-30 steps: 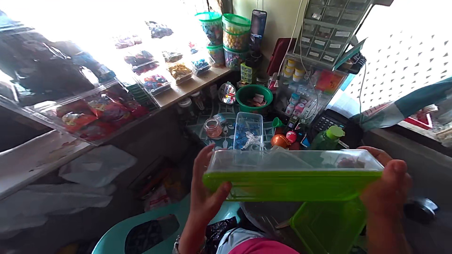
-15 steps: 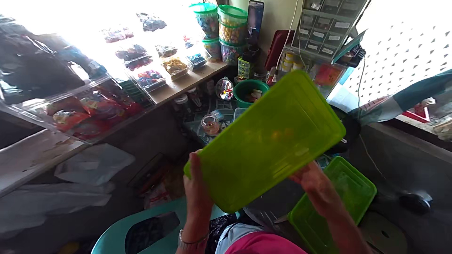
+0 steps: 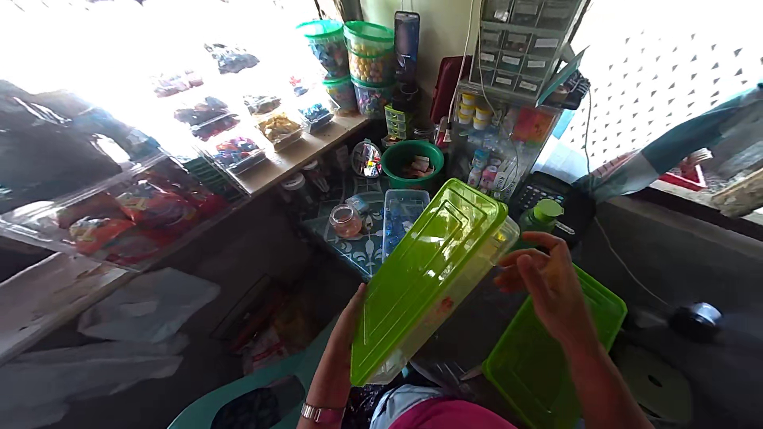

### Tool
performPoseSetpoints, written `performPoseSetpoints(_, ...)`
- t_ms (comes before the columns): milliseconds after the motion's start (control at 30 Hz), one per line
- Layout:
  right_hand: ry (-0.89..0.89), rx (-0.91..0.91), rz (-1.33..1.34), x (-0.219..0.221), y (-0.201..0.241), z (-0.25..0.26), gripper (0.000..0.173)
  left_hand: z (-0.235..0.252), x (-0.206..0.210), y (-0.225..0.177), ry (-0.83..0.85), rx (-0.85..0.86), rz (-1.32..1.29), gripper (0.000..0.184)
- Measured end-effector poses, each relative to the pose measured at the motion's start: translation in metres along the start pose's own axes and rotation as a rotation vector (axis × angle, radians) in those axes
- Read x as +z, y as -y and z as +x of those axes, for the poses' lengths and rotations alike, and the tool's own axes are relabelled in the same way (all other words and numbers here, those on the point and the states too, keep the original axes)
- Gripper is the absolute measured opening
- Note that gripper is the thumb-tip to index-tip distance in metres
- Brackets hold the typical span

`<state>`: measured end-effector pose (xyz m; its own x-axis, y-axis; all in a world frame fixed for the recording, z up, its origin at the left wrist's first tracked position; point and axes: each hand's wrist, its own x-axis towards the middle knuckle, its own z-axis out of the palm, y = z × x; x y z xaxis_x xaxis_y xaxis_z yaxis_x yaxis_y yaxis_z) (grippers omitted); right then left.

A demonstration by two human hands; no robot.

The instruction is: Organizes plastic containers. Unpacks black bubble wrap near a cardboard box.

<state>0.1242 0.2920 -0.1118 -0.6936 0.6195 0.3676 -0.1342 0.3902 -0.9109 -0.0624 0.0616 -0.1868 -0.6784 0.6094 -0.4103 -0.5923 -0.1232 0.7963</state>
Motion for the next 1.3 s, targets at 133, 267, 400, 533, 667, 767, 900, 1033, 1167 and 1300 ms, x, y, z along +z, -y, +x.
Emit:
performPoseSetpoints(133, -0.048, -0.193, -0.267, -0.003, -0.004, 0.006, 0.064, 0.003, -0.001, 0.005, 0.048, -0.035, -0.014, 0.048)
performPoseSetpoints(267, -0.005, -0.194, -0.314, -0.01, 0.006, 0.016, 0.057, 0.002, 0.001, 0.007, 0.099, -0.071, -0.042, 0.051)
performPoseSetpoints(400, -0.095, -0.148, -0.321, -0.008, 0.012, 0.022, 0.056, -0.005, 0.003, 0.003, 0.1, -0.048, -0.089, 0.05)
performPoseSetpoints(533, -0.135, 0.094, -0.295, -0.012, 0.01, 0.029, 0.049, -0.023, 0.003, -0.008, 0.108, 0.083, -0.126, 0.039)
performPoseSetpoints(667, -0.137, 0.259, -0.191, -0.012, -0.005, 0.033, 0.046, -0.036, 0.001, -0.018, 0.119, 0.168, -0.087, 0.044)
performPoseSetpoints(767, -0.124, 0.293, -0.136, -0.011, -0.014, 0.033, 0.046, -0.037, 0.004, -0.023, 0.103, 0.158, -0.06, 0.031)
performPoseSetpoints(900, -0.064, 0.353, 0.017, -0.015, -0.022, 0.026, 0.061, -0.035, 0.005, -0.026, 0.131, 0.125, -0.164, 0.03)
performPoseSetpoints(1033, 0.108, 0.507, 0.254, 0.0, -0.019, 0.008, 0.076, -0.034, 0.02, -0.013, 0.074, 0.266, -0.122, 0.057)
performPoseSetpoints(1167, 0.018, 0.452, 0.419, 0.023, -0.015, -0.003, 0.045, -0.032, 0.027, 0.004, 0.177, 0.38, -0.119, 0.062)
performPoseSetpoints(1300, 0.069, 0.328, 0.314, 0.012, -0.021, -0.005, 0.049, -0.028, 0.012, -0.007, 0.207, 0.399, 0.256, 0.05)
